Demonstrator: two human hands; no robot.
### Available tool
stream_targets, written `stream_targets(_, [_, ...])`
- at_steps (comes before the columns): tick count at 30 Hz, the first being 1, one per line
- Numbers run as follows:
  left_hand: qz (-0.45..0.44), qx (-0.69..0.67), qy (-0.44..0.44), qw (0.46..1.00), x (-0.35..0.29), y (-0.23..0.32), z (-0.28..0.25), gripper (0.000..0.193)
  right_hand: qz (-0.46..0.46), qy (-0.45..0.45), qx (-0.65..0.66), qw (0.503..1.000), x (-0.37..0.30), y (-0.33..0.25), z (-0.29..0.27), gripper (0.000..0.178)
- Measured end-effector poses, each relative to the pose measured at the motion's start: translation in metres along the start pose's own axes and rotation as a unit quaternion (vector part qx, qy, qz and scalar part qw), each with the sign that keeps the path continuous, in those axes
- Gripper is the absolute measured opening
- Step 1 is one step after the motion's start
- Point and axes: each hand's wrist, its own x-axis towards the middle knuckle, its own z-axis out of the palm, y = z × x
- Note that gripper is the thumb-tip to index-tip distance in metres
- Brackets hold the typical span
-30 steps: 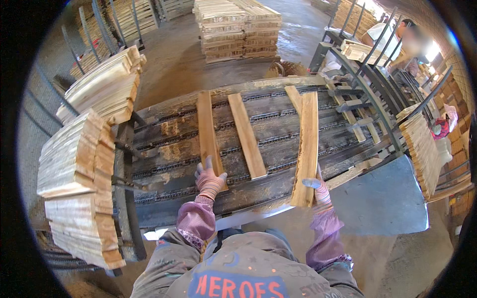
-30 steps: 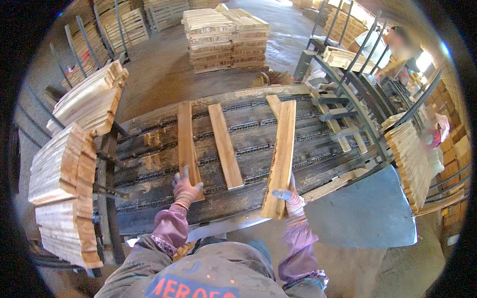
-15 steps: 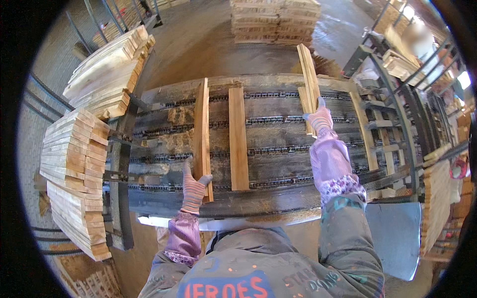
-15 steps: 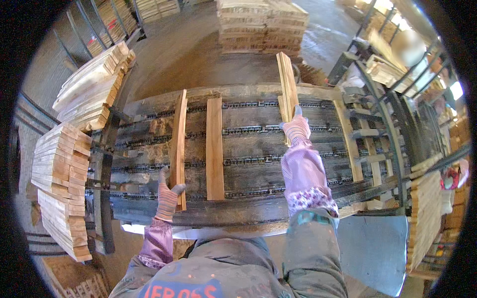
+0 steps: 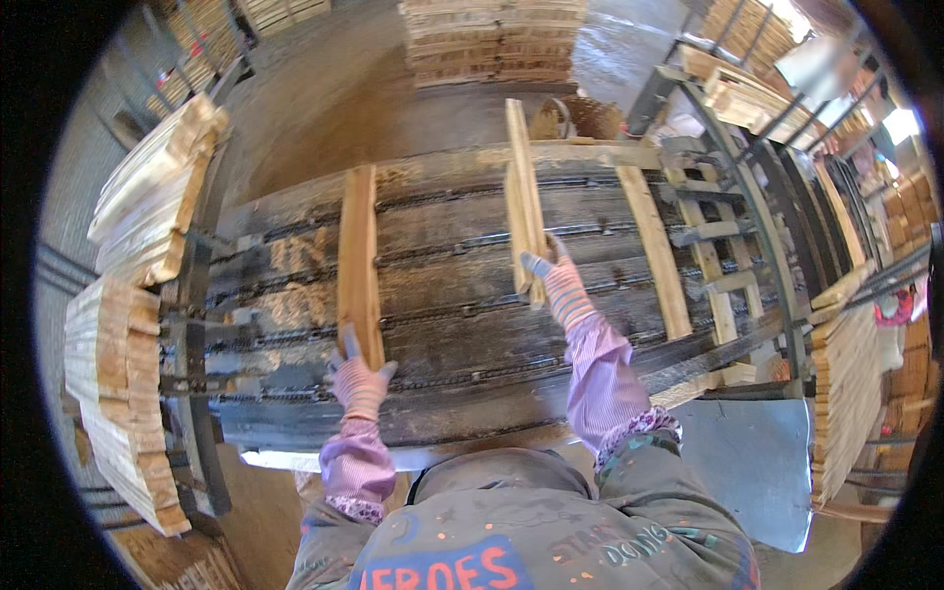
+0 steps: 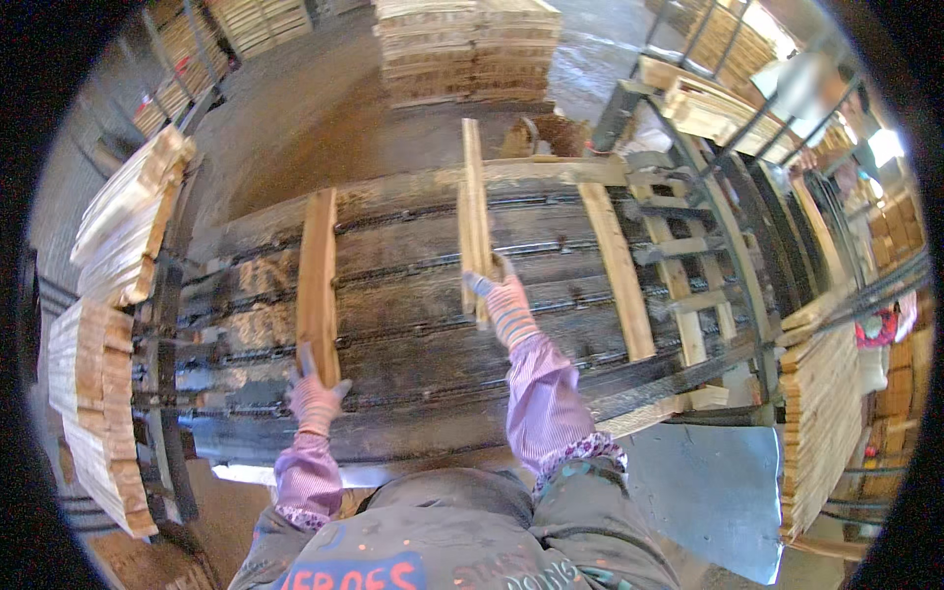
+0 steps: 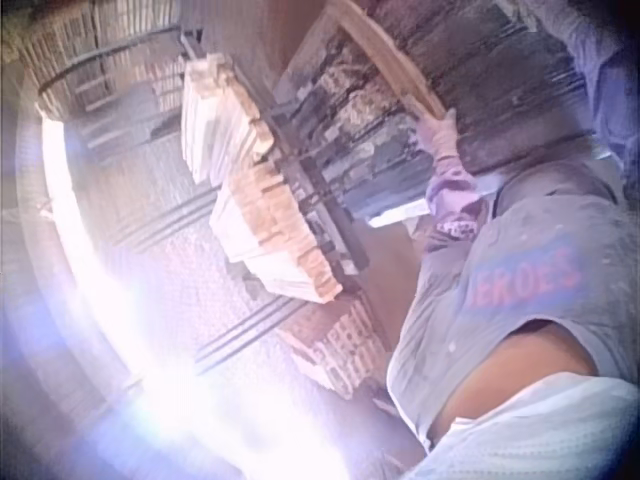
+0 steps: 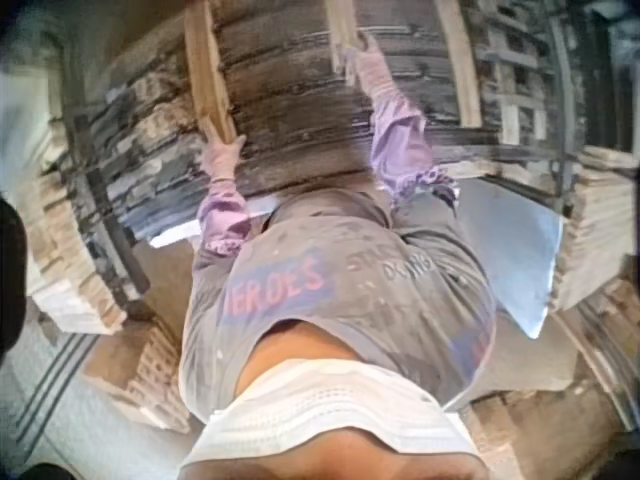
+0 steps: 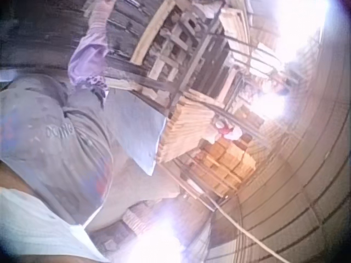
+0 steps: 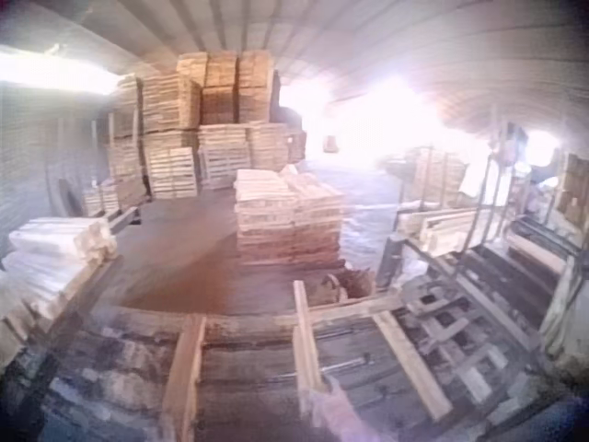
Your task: The person repeatedly picks up wooden planks from a conveyor belt and stacks them onto a nearby metal rack. The action is continuous and repetitive throughout the clip.
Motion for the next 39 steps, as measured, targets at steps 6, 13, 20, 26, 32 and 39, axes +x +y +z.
stream_targets(6, [0.039,-0.161,0.002,0.986,0.027,-0.027,-0.014,0.120,-0.089,-0.049,-0.012,0.995,0.090,-0.147,0.031,0.089])
stream_targets(13, [-0.038,-0.643,-0.138,0.753,0.002,-0.027,-0.059,0.080,-0.198,-0.081,-0.110,0.971,0.108,-0.223,-0.043,0.101])
stream_targets(20, [-0.016,-0.812,-0.287,0.507,-0.041,0.015,-0.051,0.075,-0.120,0.064,-0.427,0.894,-0.057,-0.054,-0.207,0.083])
stream_targets(26, [0.064,-0.804,-0.371,0.459,-0.066,0.081,-0.038,0.085,0.031,0.178,-0.746,0.641,-0.114,-0.010,-0.167,0.108])
stream_targets(32, [0.073,-0.769,-0.426,0.472,-0.086,0.132,-0.018,0.080,-0.032,0.102,-0.470,0.876,-0.111,-0.031,-0.159,0.100])
stream_targets(39, [0.097,-0.739,-0.405,0.529,-0.140,0.178,0.032,0.082,0.055,-0.043,0.032,0.997,-0.171,-0.015,-0.115,0.085])
